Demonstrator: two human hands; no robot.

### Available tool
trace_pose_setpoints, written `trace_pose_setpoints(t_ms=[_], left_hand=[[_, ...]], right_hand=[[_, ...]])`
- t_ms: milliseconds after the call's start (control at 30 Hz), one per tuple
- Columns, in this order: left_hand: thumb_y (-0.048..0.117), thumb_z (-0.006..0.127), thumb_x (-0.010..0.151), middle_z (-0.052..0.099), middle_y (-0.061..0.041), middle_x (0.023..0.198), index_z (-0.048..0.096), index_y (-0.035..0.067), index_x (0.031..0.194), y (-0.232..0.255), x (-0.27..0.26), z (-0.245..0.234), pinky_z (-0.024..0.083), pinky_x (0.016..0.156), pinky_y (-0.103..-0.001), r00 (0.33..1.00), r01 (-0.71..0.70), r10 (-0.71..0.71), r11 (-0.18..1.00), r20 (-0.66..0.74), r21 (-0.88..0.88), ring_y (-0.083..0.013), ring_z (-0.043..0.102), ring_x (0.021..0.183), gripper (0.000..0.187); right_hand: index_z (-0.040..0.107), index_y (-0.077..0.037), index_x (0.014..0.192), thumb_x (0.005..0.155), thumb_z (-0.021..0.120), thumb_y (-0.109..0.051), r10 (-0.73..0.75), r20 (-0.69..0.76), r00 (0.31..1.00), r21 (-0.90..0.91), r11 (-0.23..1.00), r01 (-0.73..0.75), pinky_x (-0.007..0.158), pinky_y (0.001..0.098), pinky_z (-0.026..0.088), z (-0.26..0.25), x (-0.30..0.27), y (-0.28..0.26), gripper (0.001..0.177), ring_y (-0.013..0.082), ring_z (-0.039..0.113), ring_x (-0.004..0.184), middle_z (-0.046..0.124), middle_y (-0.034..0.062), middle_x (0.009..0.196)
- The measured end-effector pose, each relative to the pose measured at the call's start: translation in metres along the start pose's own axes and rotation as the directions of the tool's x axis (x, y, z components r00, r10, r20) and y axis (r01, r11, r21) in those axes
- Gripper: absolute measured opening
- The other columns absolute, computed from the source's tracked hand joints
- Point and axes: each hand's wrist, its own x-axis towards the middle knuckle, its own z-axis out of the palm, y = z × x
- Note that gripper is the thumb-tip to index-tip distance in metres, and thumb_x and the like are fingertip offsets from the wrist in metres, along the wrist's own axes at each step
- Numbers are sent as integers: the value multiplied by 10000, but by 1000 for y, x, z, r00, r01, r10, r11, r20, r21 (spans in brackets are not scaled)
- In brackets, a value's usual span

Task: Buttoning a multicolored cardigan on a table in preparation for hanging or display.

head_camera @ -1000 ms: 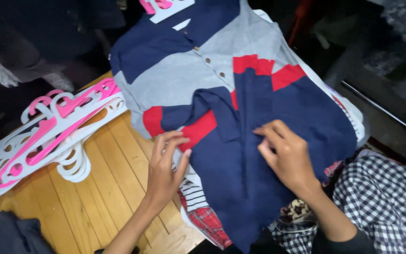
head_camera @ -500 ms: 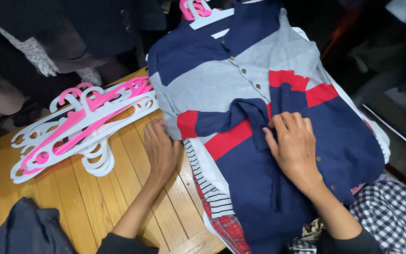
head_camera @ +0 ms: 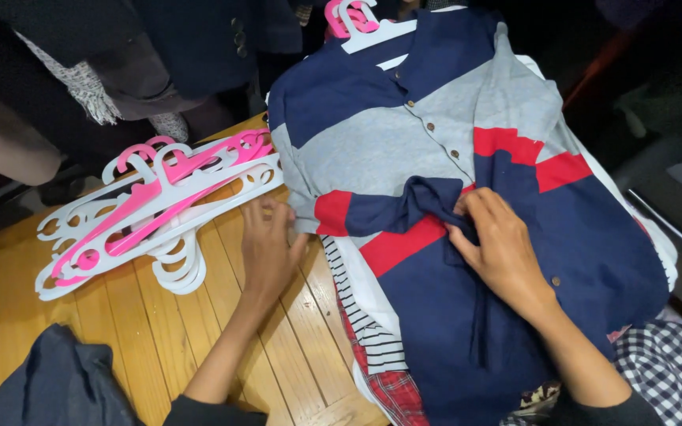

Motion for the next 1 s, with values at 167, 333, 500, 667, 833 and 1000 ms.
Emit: trace_pose_setpoints(t_ms=[167, 333, 500, 667, 833, 1000], left_hand=[[88, 714, 799, 453, -52, 864, 471, 133, 868, -8, 7, 27, 487, 682, -353, 967, -180, 237, 894, -92, 409, -270, 550, 816, 257], [-96, 526, 800, 413, -74, 845, 399, 70, 890, 44, 56, -14, 287, 594, -365, 977, -70, 72, 997, -202, 17, -229, 387, 731, 227], [-132, 341, 638, 381, -102, 867, 324, 52, 826, 94, 66, -29, 256, 652, -385, 935, -162, 62, 951, -348, -265, -252, 370, 798, 264], [168, 751, 851, 520, -37, 766, 448, 139, 861, 83, 37, -9, 393, 594, -373, 911, -324, 338, 941, 238, -99, -227, 522, 689, 305], [429, 741, 910, 592, 64, 650, 518, 166, 799, 83, 39, -12, 439, 539, -282, 876, -284, 348, 932, 334, -227, -101, 585, 585, 363], [154, 483, 1072, 604, -65, 841, 568, 64, 989, 77, 65, -4, 441, 693, -368, 930, -288, 332, 925, 156, -250, -228, 607, 738, 149]], right_hand=[[517, -63, 1022, 927, 680, -57, 180, 27, 983, 613, 774, -158, 692, 385, 555, -18, 4, -4, 189, 347, 696, 821, 642, 184, 966], [397, -167, 999, 884, 582, 3, 365, -30, 931, 937, 334, -101, 579, 212, 502, -48, -2, 11, 276, 162, 600, 701, 590, 121, 1097], [457, -193, 935, 708, 582, -148, 407, -232, 883, 874, 486, 6, 812, 195, 363, -80, -42, 55, 263, 88, 459, 897, 496, 22, 1021], [590, -29, 1185, 932, 666, -129, 351, 254, 901, 668, 610, -426, 772, 197, 420, -93, -91, 119, 283, 86, 576, 780, 632, 69, 848], [751, -180, 1073, 896, 719, -278, 324, 529, 785, 226, 838, -498, 656, 221, 413, -92, -73, 97, 205, 86, 513, 608, 578, -11, 609], [695, -143, 893, 875, 731, -316, 199, 428, 882, 280, 898, -339, 769, 245, 441, -83, -56, 74, 177, 83, 575, 745, 640, -47, 791]])
